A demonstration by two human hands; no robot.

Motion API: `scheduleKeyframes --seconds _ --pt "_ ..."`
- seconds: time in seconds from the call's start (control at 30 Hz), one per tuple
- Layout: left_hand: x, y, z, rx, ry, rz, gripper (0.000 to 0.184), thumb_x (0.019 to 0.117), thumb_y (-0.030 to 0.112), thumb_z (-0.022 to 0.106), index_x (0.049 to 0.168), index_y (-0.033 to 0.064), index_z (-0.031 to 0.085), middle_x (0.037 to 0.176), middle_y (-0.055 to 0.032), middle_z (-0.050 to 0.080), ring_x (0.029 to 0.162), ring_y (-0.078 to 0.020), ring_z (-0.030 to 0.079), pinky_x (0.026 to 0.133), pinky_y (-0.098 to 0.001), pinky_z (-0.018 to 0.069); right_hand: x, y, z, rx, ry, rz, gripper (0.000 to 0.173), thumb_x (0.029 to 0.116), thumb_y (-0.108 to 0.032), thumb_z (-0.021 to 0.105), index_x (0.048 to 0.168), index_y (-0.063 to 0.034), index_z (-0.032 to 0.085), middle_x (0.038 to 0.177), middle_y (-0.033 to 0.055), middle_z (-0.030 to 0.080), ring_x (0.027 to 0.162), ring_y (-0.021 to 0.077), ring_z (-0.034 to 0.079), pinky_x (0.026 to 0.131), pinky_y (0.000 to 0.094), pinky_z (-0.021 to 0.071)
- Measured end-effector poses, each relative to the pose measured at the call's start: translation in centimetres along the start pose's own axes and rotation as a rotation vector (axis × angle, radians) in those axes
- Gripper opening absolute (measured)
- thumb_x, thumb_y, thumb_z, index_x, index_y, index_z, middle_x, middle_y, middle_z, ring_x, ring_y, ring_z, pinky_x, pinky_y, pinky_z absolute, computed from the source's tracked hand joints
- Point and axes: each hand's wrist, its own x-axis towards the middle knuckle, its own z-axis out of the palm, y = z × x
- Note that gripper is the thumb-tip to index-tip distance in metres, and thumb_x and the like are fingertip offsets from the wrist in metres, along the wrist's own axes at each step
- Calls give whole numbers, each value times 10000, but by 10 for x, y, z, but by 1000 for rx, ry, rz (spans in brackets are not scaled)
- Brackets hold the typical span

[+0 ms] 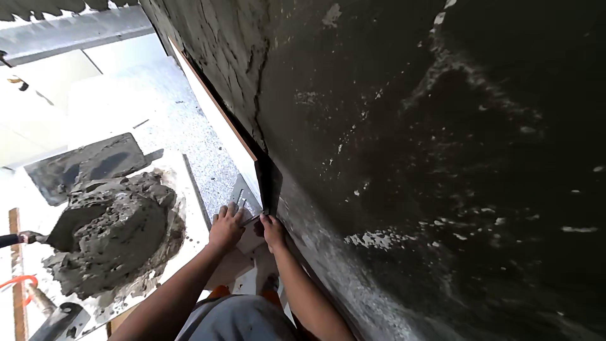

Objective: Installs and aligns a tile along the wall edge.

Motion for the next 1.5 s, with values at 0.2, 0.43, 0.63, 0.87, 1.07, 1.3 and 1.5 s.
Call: scheduleKeyframes --seconds 0.2,0.43,0.63,0.87,1.07,1.3,1.5 --pt "5 -8 2 -41 25 -10 746 913 454 684 1573 247 403 1688 -151 209 1532 -369 251 1170 -586 293 2 -5 1 -8 15 -2 422 1110 -308 484 1341 34 572 969 152 727 795 200 723 733 353 612" --pt "5 -9 2 -103 67 -55 786 863 472 739 1558 289 419 1664 -208 232 1532 -398 229 1193 -583 260 1 -5 4 32 16 19 430 1116 -337 460 1294 29 598 950 148 719 783 199 715 719 351 607" --pt "4 -8 -5 -93 28 -81 879 841 508 751 1582 231 369 1672 -180 227 1539 -378 219 1184 -592 270 -10 -12 4 -219 95 -108 372 1088 -263 533 1321 25 562 1055 178 691 858 237 717 799 396 610" --pt "8 -15 -11 -96 16 -63 1067 758 644 779 1602 186 313 1675 -168 220 1537 -389 210 1163 -618 291 -18 -15 15 -463 222 -311 447 1058 -221 589 1403 57 525 1134 199 722 993 300 728 936 473 582" --pt "33 -40 -44 -420 -71 -37 1210 725 542 870 1635 112 198 1667 -183 238 1529 -414 217 1170 -679 246 -1 -15 20 -488 323 -304 343 1073 -229 556 1223 64 653 1011 205 732 923 316 730 909 505 580" --pt "154 -87 -87 -1218 348 -316 497 1052 244 541 1490 29 448 1284 -225 612 1085 -316 615 926 -492 499 6 -6 32 -420 467 -366 284 1042 -196 615 1123 67 684 899 195 726 796 313 726 808 504 602" --pt "284 -138 -113 -1246 593 -289 468 1051 218 511 1476 28 470 1256 -235 644 1092 -360 649 945 -552 516 6 2 36 -464 560 -408 270 1017 -164 630 1071 87 714 884 224 735 817 356 732 813 552 589"
